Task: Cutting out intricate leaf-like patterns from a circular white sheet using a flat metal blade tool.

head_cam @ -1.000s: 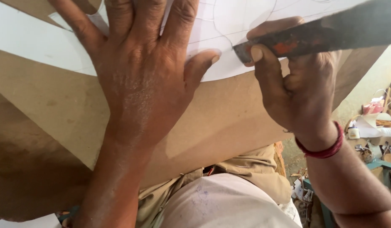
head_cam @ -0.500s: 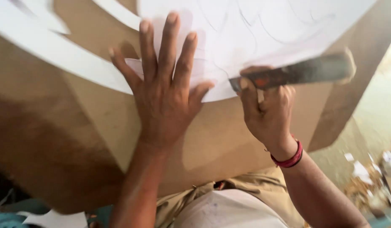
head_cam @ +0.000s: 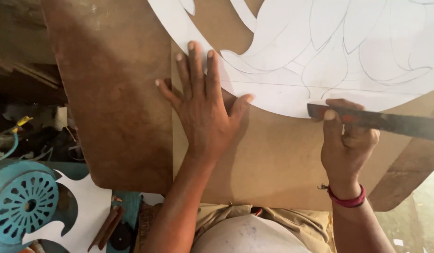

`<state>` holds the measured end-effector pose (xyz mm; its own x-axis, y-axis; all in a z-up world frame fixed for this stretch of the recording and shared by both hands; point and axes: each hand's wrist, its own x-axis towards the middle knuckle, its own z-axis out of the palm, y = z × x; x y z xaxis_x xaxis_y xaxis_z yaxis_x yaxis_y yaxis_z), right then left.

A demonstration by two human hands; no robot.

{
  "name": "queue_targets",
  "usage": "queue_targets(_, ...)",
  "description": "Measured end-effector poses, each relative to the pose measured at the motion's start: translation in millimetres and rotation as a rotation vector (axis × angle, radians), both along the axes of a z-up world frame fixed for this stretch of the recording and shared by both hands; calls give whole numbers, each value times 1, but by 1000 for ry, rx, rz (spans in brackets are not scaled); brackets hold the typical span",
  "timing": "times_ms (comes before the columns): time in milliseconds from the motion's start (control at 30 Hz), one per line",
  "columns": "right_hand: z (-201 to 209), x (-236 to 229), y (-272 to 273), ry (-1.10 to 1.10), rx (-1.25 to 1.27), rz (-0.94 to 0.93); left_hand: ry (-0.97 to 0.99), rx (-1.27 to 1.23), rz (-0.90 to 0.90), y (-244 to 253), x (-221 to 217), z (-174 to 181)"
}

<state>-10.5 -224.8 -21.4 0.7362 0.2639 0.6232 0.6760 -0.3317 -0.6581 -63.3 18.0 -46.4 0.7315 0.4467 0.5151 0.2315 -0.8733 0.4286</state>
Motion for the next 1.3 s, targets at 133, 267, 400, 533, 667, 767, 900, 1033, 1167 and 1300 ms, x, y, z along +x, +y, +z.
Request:
queue_targets(133,9,1,13,22,36,163,23,39,-96,15,5,12)
queue_targets(267,34,13,35,-61,-32,234,-5,1,-219,23,-3,29)
queue_targets(400,31,33,46,-21,-9,318,-178,-94,-70,12,-7,12)
queue_targets(533,14,35,47,26,23,253,-111,12,20,10,-7,-9)
queue_targets(667,27,27,60,40,83,320,-18,12,-30,21,-4,8)
queue_targets(767,42,29,79,-79,-17,372,-49,43,-94,29,-8,19)
queue_targets(900,52,42,97,-232,-206,358,-43,15,-118,29,-9,32)
queue_targets(1033,62,41,109,-247,-203,445,20,-33,-123,27,-11,36)
queue_targets(1167,59,42,108,-323,-266,453,70,-57,-124,25,-14,39)
queue_targets(1300,59,42,112,-332,-283,445,64,-44,-111,26,-12,34)
